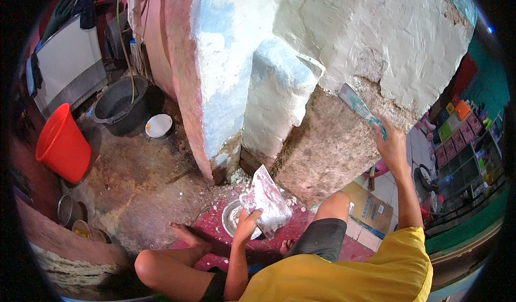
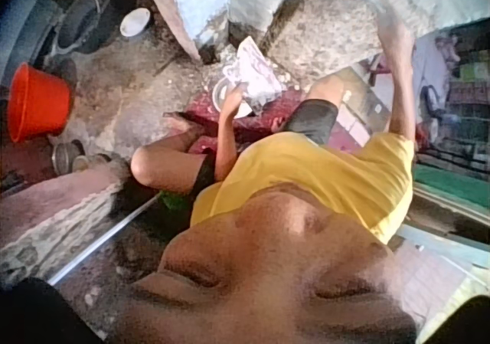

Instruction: The person applies plaster compound to a rough wall using a putty knife and a large spreader.

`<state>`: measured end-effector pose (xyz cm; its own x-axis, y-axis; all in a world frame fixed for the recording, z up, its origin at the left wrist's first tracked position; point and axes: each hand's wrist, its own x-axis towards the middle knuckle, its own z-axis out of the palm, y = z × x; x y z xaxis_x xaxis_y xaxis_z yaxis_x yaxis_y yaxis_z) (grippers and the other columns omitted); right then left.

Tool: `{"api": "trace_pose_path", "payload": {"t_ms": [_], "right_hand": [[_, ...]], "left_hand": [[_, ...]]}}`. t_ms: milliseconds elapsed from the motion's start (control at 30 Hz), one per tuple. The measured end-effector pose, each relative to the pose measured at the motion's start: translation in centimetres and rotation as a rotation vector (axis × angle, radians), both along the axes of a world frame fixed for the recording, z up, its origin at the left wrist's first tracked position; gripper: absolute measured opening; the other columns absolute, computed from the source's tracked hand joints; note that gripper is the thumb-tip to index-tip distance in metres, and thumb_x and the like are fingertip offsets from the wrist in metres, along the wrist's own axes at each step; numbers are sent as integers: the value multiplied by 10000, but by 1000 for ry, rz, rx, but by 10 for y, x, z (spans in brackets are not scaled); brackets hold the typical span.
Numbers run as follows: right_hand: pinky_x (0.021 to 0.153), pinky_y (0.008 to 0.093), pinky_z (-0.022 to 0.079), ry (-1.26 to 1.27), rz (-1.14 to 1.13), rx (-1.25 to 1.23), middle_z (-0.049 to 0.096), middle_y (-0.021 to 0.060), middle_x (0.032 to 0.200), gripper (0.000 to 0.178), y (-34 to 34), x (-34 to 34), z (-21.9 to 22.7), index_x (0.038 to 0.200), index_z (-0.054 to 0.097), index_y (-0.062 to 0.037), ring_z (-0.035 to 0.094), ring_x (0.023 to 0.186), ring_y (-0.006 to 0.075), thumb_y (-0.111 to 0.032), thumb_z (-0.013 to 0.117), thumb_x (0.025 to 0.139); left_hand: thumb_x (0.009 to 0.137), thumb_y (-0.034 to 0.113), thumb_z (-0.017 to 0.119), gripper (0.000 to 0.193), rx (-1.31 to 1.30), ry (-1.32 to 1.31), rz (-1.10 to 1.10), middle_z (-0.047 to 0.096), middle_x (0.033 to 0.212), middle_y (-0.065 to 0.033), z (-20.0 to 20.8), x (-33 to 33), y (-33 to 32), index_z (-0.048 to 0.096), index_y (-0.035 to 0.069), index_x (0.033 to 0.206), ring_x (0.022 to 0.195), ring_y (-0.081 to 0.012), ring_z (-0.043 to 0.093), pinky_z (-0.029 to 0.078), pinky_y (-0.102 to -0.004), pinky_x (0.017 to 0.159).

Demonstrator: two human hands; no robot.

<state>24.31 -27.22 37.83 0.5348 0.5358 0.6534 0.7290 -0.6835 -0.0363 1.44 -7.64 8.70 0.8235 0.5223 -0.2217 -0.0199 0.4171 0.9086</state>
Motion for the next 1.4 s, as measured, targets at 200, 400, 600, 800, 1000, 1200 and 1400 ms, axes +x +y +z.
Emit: {"api": "trace_pose_path", "payload": {"t_ms": [200, 400, 600, 800, 1000, 1200, 1400], "right_hand": [[582, 400, 481, -22, 119, 34, 614, 226, 764, 240, 17, 3, -1, 1035, 599, -23, 612, 682, 377, -125, 594, 817], [558, 421, 470, -63, 180, 49, 593, 222, 672, 213, 37, 27, -1, 985, 613, -36, 603, 637, 372, -176, 589, 826], [581, 427, 470, -97, 64, 9, 597, 228, 694, 248, 18, 32, 9, 1019, 611, -46, 602, 641, 373, -208, 584, 833], [580, 401, 477, -76, -26, -48, 614, 207, 723, 220, -23, -10, 31, 995, 628, -57, 615, 657, 356, -180, 599, 816], [564, 388, 475, -131, 120, 31, 593, 219, 688, 224, 16, 5, 24, 995, 628, -54, 611, 631, 356, -168, 619, 803], [577, 406, 476, -95, 66, 42, 591, 221, 679, 227, 30, 28, 27, 991, 627, -58, 605, 627, 364, -195, 608, 811], [606, 366, 491, -135, -28, 21, 627, 193, 729, 229, -21, 0, 36, 977, 641, -57, 631, 674, 338, -193, 616, 795]], "left_hand": [[786, 120, 568, 251, -1, 3, -6, 571, 874, -14, -3, 3, -2, 545, 13, 1011, 794, -143, 510, 393, -288, 726], [788, 107, 558, 314, 14, -39, -11, 587, 932, -29, -6, 6, 0, 528, 11, 1086, 853, -151, 527, 403, -299, 774], [792, 172, 565, 344, 73, 32, 45, 589, 951, -55, -2, -1, 1, 532, -14, 1078, 871, -162, 525, 401, -306, 793], [790, 148, 563, 283, 38, 75, 20, 579, 863, -25, -1, 1, 2, 544, -1, 1030, 788, -145, 516, 406, -295, 722], [777, 182, 595, 334, 31, 160, -40, 585, 927, -60, 7, -1, 0, 532, -19, 1037, 864, -170, 526, 401, -307, 785], [797, 130, 553, 327, 11, -63, 24, 569, 931, -21, 5, 2, 0, 522, 1, 1095, 835, -149, 512, 400, -290, 766], [795, 125, 553, 319, -10, -19, 33, 567, 911, -16, -6, -1, 3, 521, 11, 1091, 813, -135, 507, 401, -282, 745]]}}
